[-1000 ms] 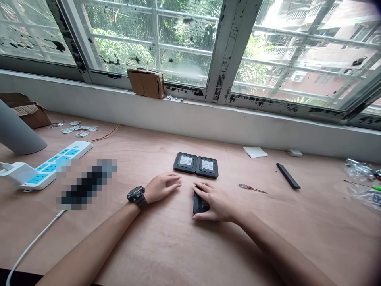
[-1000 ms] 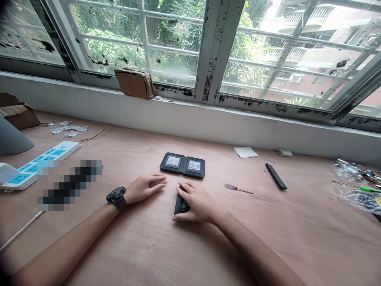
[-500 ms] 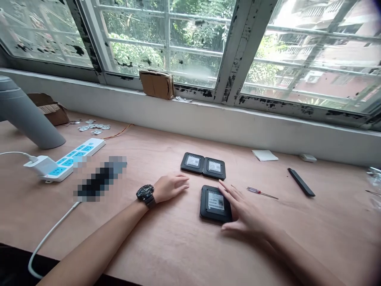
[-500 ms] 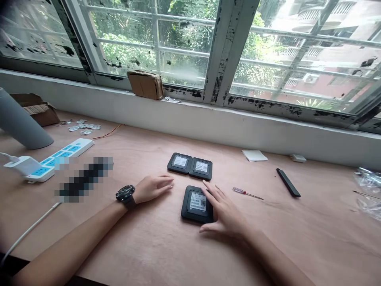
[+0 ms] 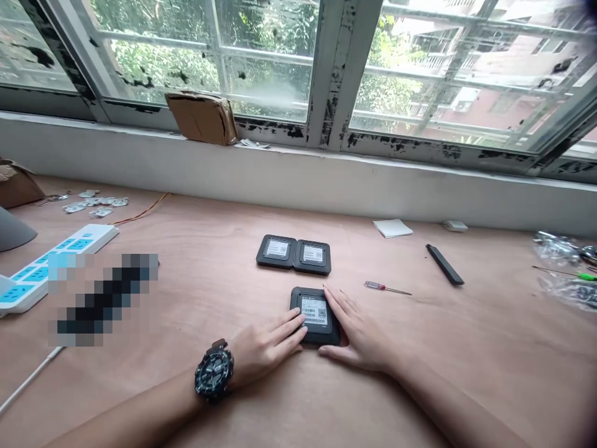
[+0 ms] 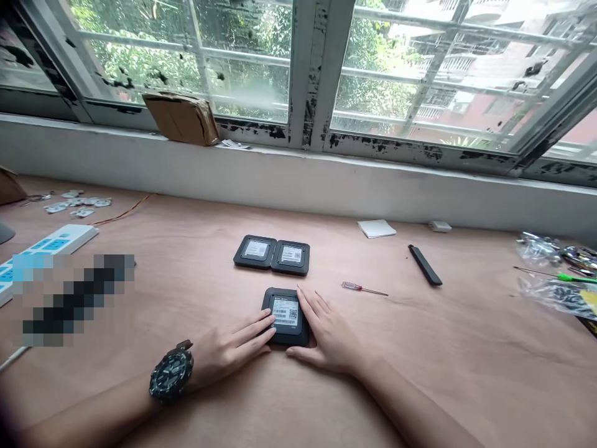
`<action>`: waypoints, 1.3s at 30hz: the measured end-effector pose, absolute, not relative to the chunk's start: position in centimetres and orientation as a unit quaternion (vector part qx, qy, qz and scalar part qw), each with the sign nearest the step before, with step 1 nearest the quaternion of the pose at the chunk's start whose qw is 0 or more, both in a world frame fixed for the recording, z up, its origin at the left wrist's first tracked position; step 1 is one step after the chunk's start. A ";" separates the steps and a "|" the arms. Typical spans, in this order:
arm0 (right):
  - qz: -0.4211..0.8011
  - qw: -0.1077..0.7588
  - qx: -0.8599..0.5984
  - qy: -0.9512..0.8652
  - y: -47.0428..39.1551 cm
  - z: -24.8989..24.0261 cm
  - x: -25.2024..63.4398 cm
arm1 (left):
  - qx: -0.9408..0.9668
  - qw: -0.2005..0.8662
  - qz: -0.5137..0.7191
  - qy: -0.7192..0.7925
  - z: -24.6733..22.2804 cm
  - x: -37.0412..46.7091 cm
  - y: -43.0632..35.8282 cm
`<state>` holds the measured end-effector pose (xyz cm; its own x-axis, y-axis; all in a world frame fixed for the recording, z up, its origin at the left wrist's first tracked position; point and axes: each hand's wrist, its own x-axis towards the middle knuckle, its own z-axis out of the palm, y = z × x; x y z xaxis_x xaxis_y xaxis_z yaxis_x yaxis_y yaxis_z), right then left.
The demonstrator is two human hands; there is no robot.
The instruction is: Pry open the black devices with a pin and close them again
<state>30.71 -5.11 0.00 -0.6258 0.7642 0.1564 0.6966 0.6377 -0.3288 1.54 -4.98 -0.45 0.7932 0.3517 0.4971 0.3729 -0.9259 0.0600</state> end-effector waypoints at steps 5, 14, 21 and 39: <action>0.122 0.133 -0.411 -0.894 -5.2 -0.1 30.6 | -0.952 0.078 -0.229 -0.187 -0.5 1.8 -5.5; 0.090 0.105 -0.417 -0.898 -4.9 -0.4 30.3 | -0.955 0.078 -0.207 -0.197 -0.2 2.2 -5.5; 0.081 0.134 -0.394 -0.906 -4.3 0.2 31.3 | -0.958 0.015 -0.214 -0.190 -1.3 1.3 -4.0; 0.080 0.481 -0.576 -0.656 -2.1 1.8 35.8 | -0.925 -0.146 -0.212 -0.280 -0.3 0.8 -1.5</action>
